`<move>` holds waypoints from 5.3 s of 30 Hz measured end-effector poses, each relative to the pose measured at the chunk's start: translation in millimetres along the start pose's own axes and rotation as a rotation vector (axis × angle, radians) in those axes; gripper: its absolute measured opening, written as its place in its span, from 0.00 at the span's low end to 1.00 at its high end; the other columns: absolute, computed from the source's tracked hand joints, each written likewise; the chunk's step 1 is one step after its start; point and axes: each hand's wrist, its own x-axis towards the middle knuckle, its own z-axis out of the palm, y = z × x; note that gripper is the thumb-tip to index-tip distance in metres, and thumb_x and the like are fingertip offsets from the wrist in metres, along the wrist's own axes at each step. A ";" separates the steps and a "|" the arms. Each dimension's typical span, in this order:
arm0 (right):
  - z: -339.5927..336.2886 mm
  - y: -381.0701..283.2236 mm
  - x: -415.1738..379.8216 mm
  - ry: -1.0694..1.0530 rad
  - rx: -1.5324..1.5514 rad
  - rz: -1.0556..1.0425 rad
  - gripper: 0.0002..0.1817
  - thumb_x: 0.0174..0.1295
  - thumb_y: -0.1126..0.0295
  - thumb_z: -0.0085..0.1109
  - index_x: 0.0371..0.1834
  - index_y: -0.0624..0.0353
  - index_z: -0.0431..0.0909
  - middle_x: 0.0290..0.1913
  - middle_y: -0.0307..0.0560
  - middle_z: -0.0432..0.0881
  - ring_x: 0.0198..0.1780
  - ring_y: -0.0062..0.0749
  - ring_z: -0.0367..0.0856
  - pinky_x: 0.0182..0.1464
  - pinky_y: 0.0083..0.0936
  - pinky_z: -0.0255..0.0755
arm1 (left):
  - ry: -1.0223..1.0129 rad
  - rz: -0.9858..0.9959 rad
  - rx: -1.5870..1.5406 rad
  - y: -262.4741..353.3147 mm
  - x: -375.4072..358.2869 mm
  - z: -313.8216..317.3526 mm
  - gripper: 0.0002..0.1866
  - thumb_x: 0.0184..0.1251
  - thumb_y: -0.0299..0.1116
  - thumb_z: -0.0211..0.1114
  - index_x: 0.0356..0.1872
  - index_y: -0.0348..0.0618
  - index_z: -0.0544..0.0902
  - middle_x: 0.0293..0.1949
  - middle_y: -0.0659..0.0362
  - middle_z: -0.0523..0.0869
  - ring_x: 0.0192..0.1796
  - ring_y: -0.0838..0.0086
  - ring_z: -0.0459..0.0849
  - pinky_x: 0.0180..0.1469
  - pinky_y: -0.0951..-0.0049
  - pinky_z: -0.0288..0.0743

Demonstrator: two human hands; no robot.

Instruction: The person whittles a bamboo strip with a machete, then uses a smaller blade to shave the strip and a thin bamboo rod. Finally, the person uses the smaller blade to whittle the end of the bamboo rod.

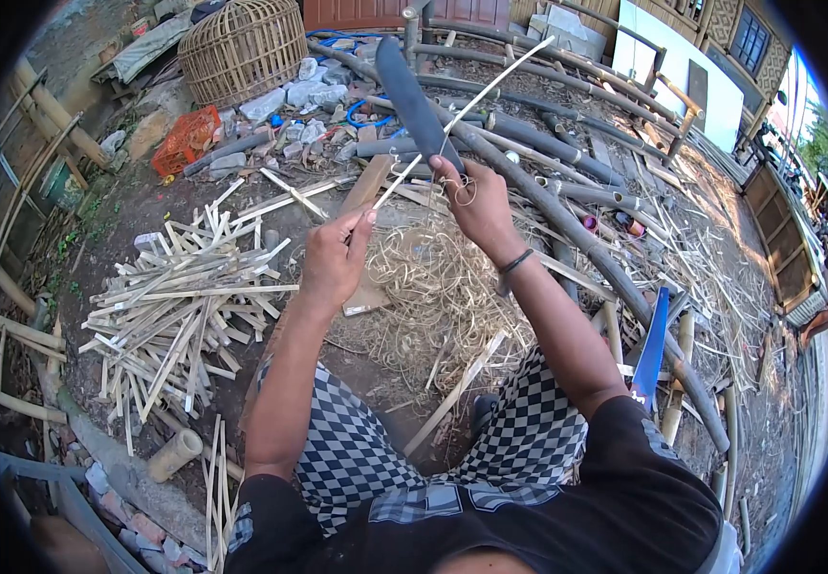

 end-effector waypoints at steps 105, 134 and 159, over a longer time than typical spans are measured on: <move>22.5 3.9 -7.9 -0.125 0.108 0.043 0.42 0.66 0.33 0.58 0.21 0.71 0.79 0.20 0.62 0.78 0.25 0.45 0.77 0.33 0.45 0.71 | -0.168 0.060 -0.049 -14.1 -1.9 -7.9 0.18 0.75 0.31 0.62 0.61 0.32 0.80 0.40 0.45 0.88 0.43 0.58 0.90 0.51 0.60 0.79; 3.0 67.1 25.0 -0.039 0.510 0.475 0.24 0.77 0.45 0.50 0.37 0.58 0.68 0.19 0.38 0.71 0.13 0.23 0.66 0.14 0.23 0.59 | 0.062 -0.219 -0.611 -19.3 5.1 -2.7 0.09 0.76 0.25 0.62 0.46 0.26 0.81 0.44 0.45 0.89 0.47 0.62 0.92 0.47 0.70 0.90; 70.5 15.2 -16.2 -0.153 0.149 0.018 0.30 0.77 0.45 0.50 0.35 0.67 0.78 0.21 0.54 0.81 0.26 0.45 0.85 0.33 0.42 0.76 | 0.150 -0.109 -0.516 -11.6 6.6 6.4 0.05 0.74 0.20 0.62 0.41 0.30 0.74 0.45 0.46 0.85 0.51 0.59 0.90 0.57 0.64 0.88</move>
